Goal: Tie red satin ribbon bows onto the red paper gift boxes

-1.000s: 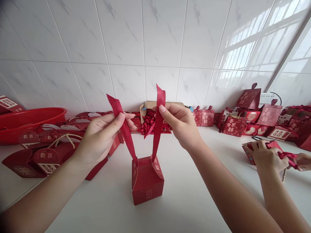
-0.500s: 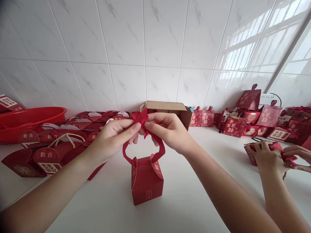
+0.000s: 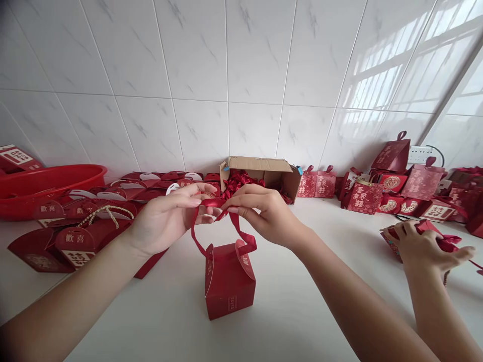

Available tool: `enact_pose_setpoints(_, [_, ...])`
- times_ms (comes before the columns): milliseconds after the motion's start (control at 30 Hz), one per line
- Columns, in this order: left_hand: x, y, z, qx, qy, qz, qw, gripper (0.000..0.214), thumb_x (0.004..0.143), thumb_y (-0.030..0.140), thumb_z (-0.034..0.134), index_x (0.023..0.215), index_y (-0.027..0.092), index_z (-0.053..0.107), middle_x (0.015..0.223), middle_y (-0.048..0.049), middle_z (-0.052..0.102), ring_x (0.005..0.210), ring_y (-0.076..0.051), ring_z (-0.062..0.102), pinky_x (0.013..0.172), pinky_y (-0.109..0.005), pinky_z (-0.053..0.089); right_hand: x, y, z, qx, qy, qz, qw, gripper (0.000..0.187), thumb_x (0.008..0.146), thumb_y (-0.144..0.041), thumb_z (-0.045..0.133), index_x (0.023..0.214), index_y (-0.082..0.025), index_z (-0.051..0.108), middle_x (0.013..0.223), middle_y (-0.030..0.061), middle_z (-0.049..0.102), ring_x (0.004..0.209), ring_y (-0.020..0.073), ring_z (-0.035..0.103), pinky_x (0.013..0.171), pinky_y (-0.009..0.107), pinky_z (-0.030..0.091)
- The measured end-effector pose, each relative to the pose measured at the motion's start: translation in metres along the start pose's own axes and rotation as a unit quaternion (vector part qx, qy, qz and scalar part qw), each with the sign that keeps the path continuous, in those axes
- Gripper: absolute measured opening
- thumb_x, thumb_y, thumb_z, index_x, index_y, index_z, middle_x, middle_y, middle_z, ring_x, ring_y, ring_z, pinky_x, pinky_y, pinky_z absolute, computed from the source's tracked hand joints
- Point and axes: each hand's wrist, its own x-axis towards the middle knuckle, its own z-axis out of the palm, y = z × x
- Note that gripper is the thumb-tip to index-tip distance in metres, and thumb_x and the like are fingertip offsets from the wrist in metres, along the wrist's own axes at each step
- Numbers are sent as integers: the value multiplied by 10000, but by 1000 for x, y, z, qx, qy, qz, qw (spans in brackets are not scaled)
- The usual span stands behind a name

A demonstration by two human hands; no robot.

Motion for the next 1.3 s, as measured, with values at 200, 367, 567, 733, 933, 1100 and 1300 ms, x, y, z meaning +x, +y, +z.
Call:
enact_pose_setpoints(200, [0, -6, 4, 3, -33, 45, 998, 151, 809, 283, 582, 912, 188, 638, 803, -53, 668, 853, -207, 635, 852, -376, 476, -2, 5, 9, -111, 51, -75, 990, 258, 899, -133, 498, 1018, -223, 709, 882, 72, 684, 842, 194, 615, 722, 359, 515])
enact_pose_setpoints(367, [-9, -13, 2, 290, 103, 213, 927, 334, 813, 337, 618, 1127, 235, 568, 766, -12, 660, 703, -164, 586, 672, -283, 436, -20, 2, 16, -62, 145, 14, 987, 212, 906, -200, 520, 987, -245, 711, 956, 64, 684, 897, 192, 631, 747, 332, 520])
enact_pose_setpoints(567, [-36, -16, -26, 527, 209, 323, 758, 360, 782, 269, 620, 1142, 255, 600, 576, 60, 461, 539, -129, 453, 641, -251, 413, -78, 20, 3, -85, 232, 266, 932, 252, 873, -403, 555, 790, -198, 676, 778, 49, 682, 737, 198, 618, 645, 306, 471])
enact_pose_setpoints(733, [-73, -39, -77, 681, 167, 199, 684, 269, 785, 167, 478, 993, 249, 628, 529, 65, 416, 442, -106, 413, 513, -207, 375, -145, 49, -17, -212, 84, 452, 862, 316, 856, -448, 493, 717, -199, 630, 703, 43, 679, 482, 159, 515, 487, 296, 399])
enact_pose_setpoints(933, [-94, -85, -105, 758, 41, 129, 638, 419, 731, 7, 368, 923, 238, 660, 812, -58, 697, 743, -237, 630, 685, -334, 463, -184, 69, -10, -249, -64, 506, 823, 293, 853, -405, 456, 745, -226, 662, 857, 64, 705, 703, 243, 641, 622, 358, 484])
enact_pose_setpoints(1100, [-77, -88, -65, 726, 42, 149, 670, 163, 844, 165, 453, 885, 216, 602, 900, -82, 656, 884, -260, 595, 806, -402, 442, -148, 54, 7, -217, -8, 420, 881, 364, 888, -462, 457, 1073, -213, 647, 1179, 120, 614, 986, 282, 614, 729, 385, 517])
enact_pose_setpoints(1300, [-54, -94, -28, 453, 17, -49, 890, 223, 892, 453, 463, 878, 233, 425, 911, -8, 555, 859, -175, 584, 788, -307, 476, -96, 25, 37, 13, -123, 401, 908, 476, 924, -575, 351, 862, -200, 638, 894, 59, 671, 745, 176, 602, 632, 284, 469])
